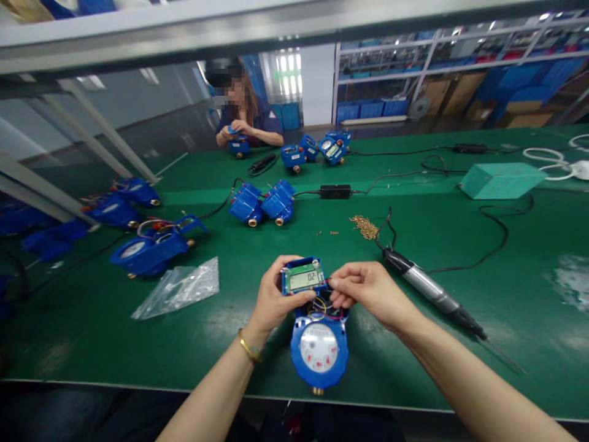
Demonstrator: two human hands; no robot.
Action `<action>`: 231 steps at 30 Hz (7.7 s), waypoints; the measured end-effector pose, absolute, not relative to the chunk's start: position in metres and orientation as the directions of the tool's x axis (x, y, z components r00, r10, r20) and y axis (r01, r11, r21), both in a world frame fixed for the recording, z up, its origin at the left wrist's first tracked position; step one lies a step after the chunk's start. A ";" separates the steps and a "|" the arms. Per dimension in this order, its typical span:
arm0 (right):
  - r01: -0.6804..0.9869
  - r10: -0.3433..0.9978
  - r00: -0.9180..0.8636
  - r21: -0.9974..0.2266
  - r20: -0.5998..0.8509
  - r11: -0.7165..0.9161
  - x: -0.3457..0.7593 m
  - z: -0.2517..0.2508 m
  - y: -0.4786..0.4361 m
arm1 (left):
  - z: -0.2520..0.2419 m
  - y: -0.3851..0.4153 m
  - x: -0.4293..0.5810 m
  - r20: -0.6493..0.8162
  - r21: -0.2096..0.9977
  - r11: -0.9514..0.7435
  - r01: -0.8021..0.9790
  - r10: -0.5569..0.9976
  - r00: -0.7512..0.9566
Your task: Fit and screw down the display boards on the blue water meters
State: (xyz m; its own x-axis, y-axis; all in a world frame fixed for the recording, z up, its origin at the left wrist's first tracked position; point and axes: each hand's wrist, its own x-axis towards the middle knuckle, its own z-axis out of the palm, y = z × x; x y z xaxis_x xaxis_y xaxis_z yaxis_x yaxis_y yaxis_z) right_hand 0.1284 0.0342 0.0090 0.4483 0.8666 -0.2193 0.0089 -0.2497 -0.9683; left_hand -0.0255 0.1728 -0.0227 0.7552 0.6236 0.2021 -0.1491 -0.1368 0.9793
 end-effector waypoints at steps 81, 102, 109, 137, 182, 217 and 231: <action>0.478 0.593 0.731 -0.874 0.337 -0.092 0.076 -0.017 -0.007 | -0.021 0.164 -0.036 0.292 0.882 -0.472 -0.010 0.530 0.796; 0.608 0.536 0.706 -0.784 0.463 -0.125 0.072 -0.019 0.011 | -0.022 0.162 -0.035 0.301 0.887 -0.462 -0.017 0.548 0.781; 0.515 0.568 0.748 -0.840 0.343 -0.170 0.072 -0.018 0.012 | -0.019 0.161 -0.034 0.275 0.888 -0.460 0.013 0.552 0.787; 0.517 0.472 0.804 -0.818 0.362 -0.252 0.037 -0.031 0.019 | -0.028 0.153 -0.039 0.220 0.929 -0.369 0.036 0.624 0.750; 0.374 0.471 0.851 -0.898 0.232 -0.234 0.058 -0.034 0.007 | -0.027 0.172 -0.043 0.400 0.679 -0.728 -0.095 0.258 0.879; 0.112 0.655 0.750 -0.994 0.090 0.008 0.069 -0.048 0.004 | -0.034 0.154 -0.039 0.215 0.924 -0.382 0.009 0.538 0.815; 0.516 0.890 0.429 -0.851 0.155 -0.100 0.118 -0.023 0.005 | -0.034 0.153 -0.035 0.189 0.941 -0.338 0.020 0.572 0.798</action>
State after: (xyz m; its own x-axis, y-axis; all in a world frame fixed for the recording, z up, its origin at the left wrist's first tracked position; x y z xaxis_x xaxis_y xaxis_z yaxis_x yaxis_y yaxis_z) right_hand 0.1179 0.0046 -0.0227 0.4288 0.8901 0.1547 0.5156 -0.1005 -0.8509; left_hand -0.0354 0.1530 -0.0337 0.7982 0.5720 0.1888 0.0196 -0.3379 0.9410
